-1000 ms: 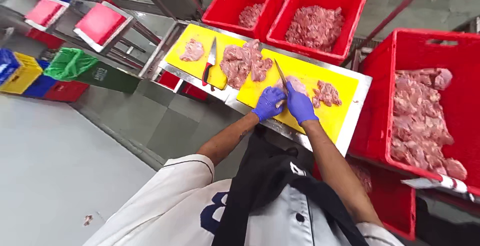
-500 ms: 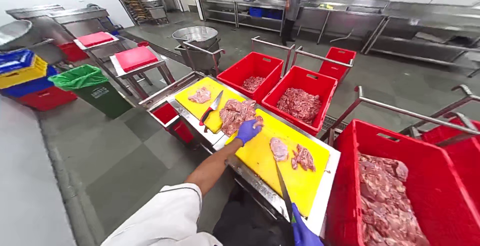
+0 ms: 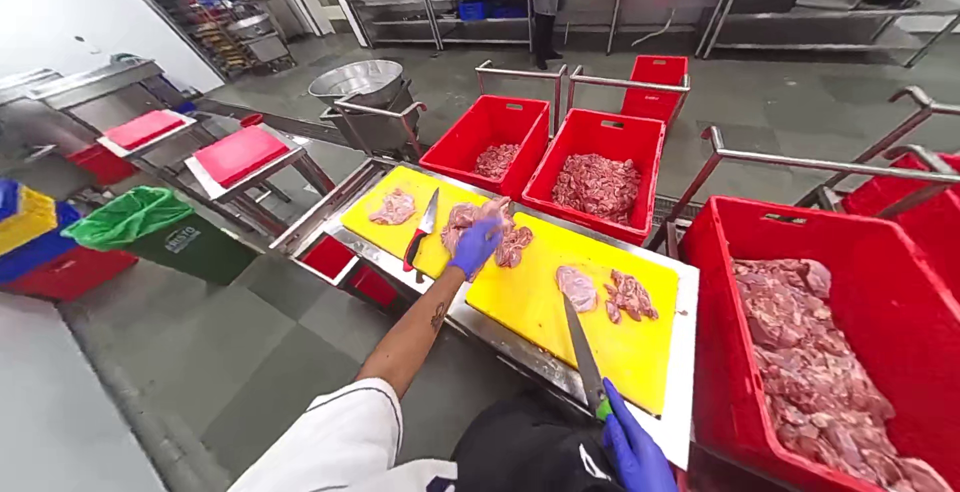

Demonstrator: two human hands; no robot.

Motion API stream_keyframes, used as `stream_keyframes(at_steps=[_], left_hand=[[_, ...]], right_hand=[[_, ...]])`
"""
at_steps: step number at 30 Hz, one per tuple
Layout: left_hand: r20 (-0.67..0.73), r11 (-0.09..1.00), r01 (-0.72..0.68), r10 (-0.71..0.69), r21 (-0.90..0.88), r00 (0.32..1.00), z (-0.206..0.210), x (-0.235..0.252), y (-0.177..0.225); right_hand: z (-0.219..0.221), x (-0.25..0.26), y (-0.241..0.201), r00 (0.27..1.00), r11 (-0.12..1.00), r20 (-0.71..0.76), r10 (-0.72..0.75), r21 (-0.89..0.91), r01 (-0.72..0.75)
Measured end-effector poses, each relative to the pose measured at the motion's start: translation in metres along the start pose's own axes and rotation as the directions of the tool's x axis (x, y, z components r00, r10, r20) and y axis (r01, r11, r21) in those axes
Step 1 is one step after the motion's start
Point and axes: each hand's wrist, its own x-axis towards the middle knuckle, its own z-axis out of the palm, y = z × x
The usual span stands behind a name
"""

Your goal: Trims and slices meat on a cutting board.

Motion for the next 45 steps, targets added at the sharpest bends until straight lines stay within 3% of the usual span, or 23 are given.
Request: stream_keyframes(at_steps=[2, 4, 5, 6, 7, 10, 12, 15, 20, 23, 29, 33, 38, 40, 42, 45], left_hand=[[0.188, 0.996, 0.033, -0.047, 0.078, 0.981, 0.019, -0.008, -0.008], [0.118, 0.992, 0.048, -0.061, 0.114, 0.991, 0.025, -0.011, -0.004], [0.068, 0.991, 0.051, -0.06, 0.12, 0.996, 0.025, -0.01, -0.001], [0.034, 0.994, 0.036, -0.04, 0.101, 0.999, 0.028, -0.011, 0.005], [0.029, 0.999, 0.002, -0.003, 0.047, 1.0, 0.031, -0.009, 0.016], [0.283, 0.973, -0.084, 0.144, -0.213, 0.948, 0.049, 0.007, 0.057], [0.469, 0.972, -0.127, 0.207, -0.196, 0.859, 0.073, 0.014, 0.08], [0.569, 0.988, -0.12, 0.154, -0.097, 0.808, 0.099, 0.018, 0.104], [0.63, 0.988, 0.011, 0.091, -0.156, 0.771, 0.121, 0.026, 0.099], [0.685, 0.994, -0.041, 0.098, -0.099, 0.722, 0.115, 0.035, 0.106], [0.688, 0.951, -0.289, 0.285, -0.113, 0.668, 0.115, 0.037, 0.122], [0.717, 0.934, -0.186, 0.354, -0.306, 0.6, 0.098, 0.043, 0.119], [0.575, 0.779, -0.162, 0.569, -0.606, 0.589, 0.058, 0.063, 0.134], [0.515, 0.701, -0.13, 0.625, -0.701, 0.586, 0.034, 0.073, 0.143], [0.479, 0.644, -0.109, 0.661, -0.757, 0.577, 0.009, 0.081, 0.154], [0.47, 0.594, -0.062, 0.692, -0.802, 0.548, -0.014, 0.086, 0.163]], right_hand=[[-0.001, 0.006, -0.016, 1.0, 0.902, 0.003, 0.019, 0.432, -0.019], [-0.006, 0.004, -0.029, 0.999, 0.604, 0.032, 0.021, 0.796, -0.039], [-0.006, 0.004, -0.033, 0.999, 0.519, 0.026, 0.037, 0.854, -0.041], [-0.006, 0.004, -0.036, 0.997, 0.528, 0.011, 0.08, 0.848, -0.052], [-0.004, 0.006, -0.036, 0.993, 0.617, -0.007, 0.12, 0.784, -0.069], [0.009, 0.021, -0.03, 0.996, 0.959, 0.028, 0.09, 0.266, -0.094], [0.027, 0.027, -0.026, 0.991, 0.999, 0.125, 0.049, 0.013, -0.051], [0.052, 0.034, -0.035, 0.983, 0.993, 0.182, 0.003, -0.113, 0.018], [0.08, 0.03, -0.03, 0.992, 0.996, 0.126, 0.007, -0.094, 0.005], [0.093, 0.026, -0.032, 0.996, 0.997, 0.088, -0.014, -0.068, 0.02], [0.091, 0.024, -0.032, 1.0, 0.991, 0.027, 0.013, -0.136, -0.009], [0.089, 0.033, -0.055, 0.992, 0.964, 0.073, 0.101, -0.254, -0.079], [0.078, 0.07, -0.057, 0.98, 0.955, 0.169, 0.101, -0.294, -0.047], [0.065, 0.076, -0.045, 0.989, 0.95, 0.11, 0.101, -0.307, -0.063], [0.04, 0.074, -0.03, 0.988, 0.95, -0.051, 0.147, -0.271, -0.155], [-0.006, 0.073, -0.011, 0.922, 0.929, -0.289, 0.258, -0.187, -0.319]])
